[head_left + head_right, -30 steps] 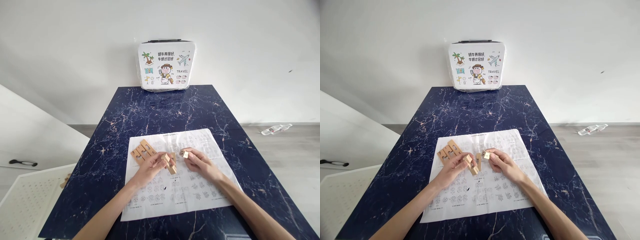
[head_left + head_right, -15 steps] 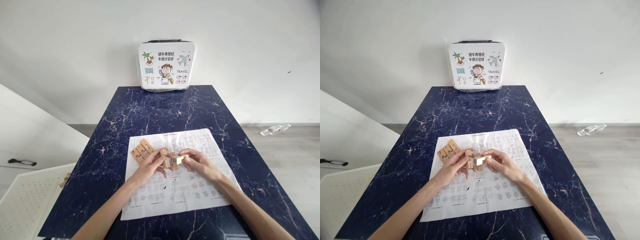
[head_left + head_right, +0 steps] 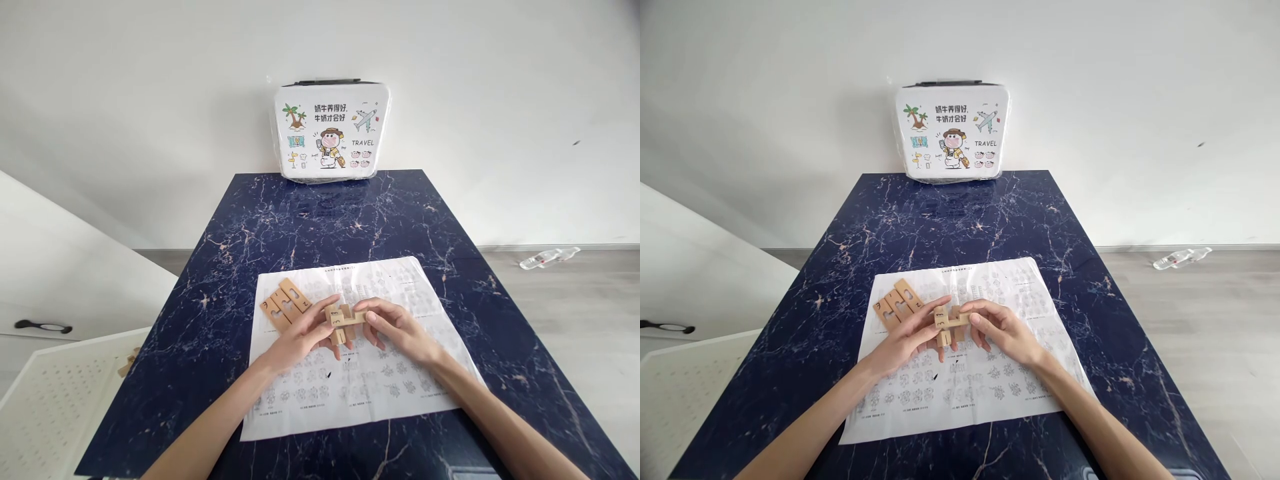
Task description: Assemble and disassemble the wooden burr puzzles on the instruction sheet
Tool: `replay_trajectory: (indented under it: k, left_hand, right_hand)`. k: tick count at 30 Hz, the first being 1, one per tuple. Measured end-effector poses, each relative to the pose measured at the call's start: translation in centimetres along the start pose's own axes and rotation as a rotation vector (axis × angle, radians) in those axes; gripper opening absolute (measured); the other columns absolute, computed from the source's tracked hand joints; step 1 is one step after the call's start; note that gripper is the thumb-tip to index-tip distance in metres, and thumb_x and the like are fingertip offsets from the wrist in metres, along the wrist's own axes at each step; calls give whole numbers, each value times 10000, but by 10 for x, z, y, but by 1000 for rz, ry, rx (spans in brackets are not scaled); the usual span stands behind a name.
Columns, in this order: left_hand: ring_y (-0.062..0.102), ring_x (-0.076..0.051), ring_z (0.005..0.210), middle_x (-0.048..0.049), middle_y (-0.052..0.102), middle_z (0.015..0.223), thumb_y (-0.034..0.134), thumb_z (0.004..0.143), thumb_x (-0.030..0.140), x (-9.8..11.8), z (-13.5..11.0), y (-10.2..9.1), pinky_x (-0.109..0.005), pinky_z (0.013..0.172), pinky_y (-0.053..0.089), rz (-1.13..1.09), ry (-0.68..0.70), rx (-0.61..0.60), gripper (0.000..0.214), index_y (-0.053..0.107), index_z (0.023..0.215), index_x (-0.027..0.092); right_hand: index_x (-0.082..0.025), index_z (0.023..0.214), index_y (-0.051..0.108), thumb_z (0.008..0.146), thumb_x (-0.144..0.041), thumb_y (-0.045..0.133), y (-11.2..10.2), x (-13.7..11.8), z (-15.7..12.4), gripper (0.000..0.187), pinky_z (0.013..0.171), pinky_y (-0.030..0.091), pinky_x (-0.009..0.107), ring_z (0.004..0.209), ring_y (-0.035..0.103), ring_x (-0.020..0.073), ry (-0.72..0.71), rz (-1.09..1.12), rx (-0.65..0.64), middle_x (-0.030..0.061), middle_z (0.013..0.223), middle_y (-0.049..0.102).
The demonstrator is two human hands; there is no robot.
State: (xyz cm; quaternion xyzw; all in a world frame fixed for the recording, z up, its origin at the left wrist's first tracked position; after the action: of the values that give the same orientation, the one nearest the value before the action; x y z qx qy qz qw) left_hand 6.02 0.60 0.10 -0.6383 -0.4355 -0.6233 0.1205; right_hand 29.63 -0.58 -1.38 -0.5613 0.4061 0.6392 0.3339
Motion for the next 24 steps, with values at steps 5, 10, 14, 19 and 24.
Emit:
replay_trajectory:
  k: [5, 10, 14, 19, 24]
  left_hand:
    - [729, -273, 1095, -113, 675, 1313, 704, 1028, 278, 0, -2, 2, -415, 865, 597, 30, 22, -81, 654, 427, 1618, 342]
    - [732, -284, 1111, -120, 635, 1401, 789, 977, 246, -3, -5, 1, -424, 877, 582, 75, -52, -87, 799, 368, 1638, 401]
    - [745, -272, 1058, -117, 666, 1335, 744, 1017, 249, -1, -4, 3, -423, 857, 587, 102, -47, -109, 741, 360, 1639, 370]
    - [761, -297, 1118, -128, 694, 1314, 704, 1051, 253, 1, -2, 6, -521, 983, 590, 72, -12, -122, 702, 337, 1645, 328]
    - [765, -335, 1190, -135, 714, 1329, 712, 1051, 245, 0, -4, 7, -620, 1106, 525, 21, -12, -141, 694, 350, 1638, 326]
  right_hand:
    - [-220, 1274, 685, 1082, -527, 615, 4, 0, -2, 369, 544, 501, 290, 566, 568, 138, 53, -68, 20, -29, 701, 611]
    - [-242, 1295, 668, 1086, -516, 614, 11, -2, -5, 349, 590, 493, 304, 616, 597, 154, 57, -158, 45, -20, 727, 638]
    - [-246, 1234, 672, 1081, -549, 610, 16, -2, -7, 345, 600, 483, 319, 631, 632, 177, 53, -229, 22, -13, 707, 657]
    - [-248, 1227, 671, 1081, -528, 620, 17, -1, -6, 320, 599, 492, 309, 650, 619, 165, 11, -239, 42, 3, 791, 668]
    - [-271, 1211, 705, 1066, -494, 653, 18, -3, -3, 271, 570, 505, 290, 700, 587, 141, -88, -286, 86, 61, 1094, 645]
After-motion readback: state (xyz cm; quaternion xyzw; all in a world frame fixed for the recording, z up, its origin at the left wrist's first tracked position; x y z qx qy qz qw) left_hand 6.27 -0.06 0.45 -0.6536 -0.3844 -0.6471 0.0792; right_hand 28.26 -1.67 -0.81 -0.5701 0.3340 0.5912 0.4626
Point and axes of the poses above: each hand's wrist, its own z-axis towards the middle knuckle, its own y-axis out of the palm, x = y × z, the point moved 2 cm from there along z, towards the middle knuckle
